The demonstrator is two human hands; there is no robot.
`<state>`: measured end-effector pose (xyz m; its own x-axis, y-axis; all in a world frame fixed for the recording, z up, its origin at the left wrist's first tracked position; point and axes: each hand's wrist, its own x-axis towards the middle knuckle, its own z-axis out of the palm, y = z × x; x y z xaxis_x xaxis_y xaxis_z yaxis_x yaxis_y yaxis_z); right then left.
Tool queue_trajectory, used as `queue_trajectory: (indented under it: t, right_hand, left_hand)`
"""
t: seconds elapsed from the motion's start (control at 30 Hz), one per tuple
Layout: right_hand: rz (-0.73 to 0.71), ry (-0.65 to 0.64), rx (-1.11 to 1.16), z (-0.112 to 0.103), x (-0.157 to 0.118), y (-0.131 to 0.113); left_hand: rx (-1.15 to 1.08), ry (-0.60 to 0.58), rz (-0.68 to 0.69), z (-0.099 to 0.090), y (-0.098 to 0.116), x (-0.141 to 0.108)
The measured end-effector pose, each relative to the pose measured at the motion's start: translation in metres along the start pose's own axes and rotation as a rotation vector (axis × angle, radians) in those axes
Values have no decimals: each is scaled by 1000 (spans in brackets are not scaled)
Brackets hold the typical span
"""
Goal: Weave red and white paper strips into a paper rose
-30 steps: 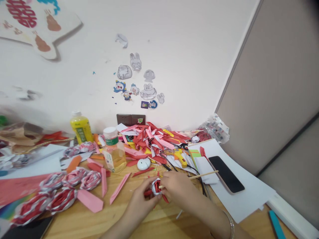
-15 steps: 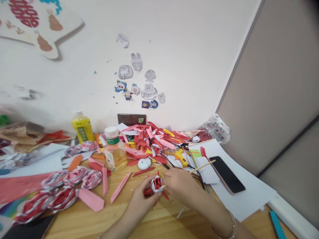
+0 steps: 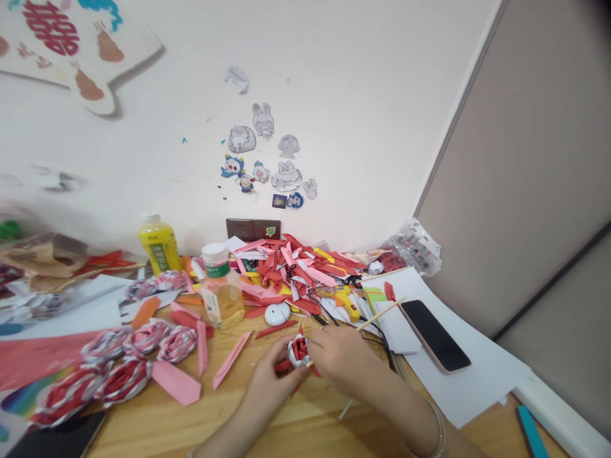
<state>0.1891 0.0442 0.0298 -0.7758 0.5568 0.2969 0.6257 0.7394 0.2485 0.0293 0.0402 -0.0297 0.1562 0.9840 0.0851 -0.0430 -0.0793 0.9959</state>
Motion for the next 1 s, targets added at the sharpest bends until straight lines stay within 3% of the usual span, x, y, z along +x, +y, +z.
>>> queue_trajectory:
  t: [0.17,0.3,0.47,0.7,1.0]
  right_hand:
    - [-86,120,-7,10,-2,3]
    - [-20,167,106,10,-1,5]
    - [6,150,120,6,1,6]
    - [-112,60,-65,9,-1,6]
    - [-100,-2,-28,9,-1,8]
  left_hand:
    - [-72,26,-19,-1,0,2]
    - [-71,36,-13,-2,-3,4]
    - [-71,14,-9,-2,-8,3]
    - [-12,1,1,-1,-4,0]
    - [10,-6,-15,1,-3,1]
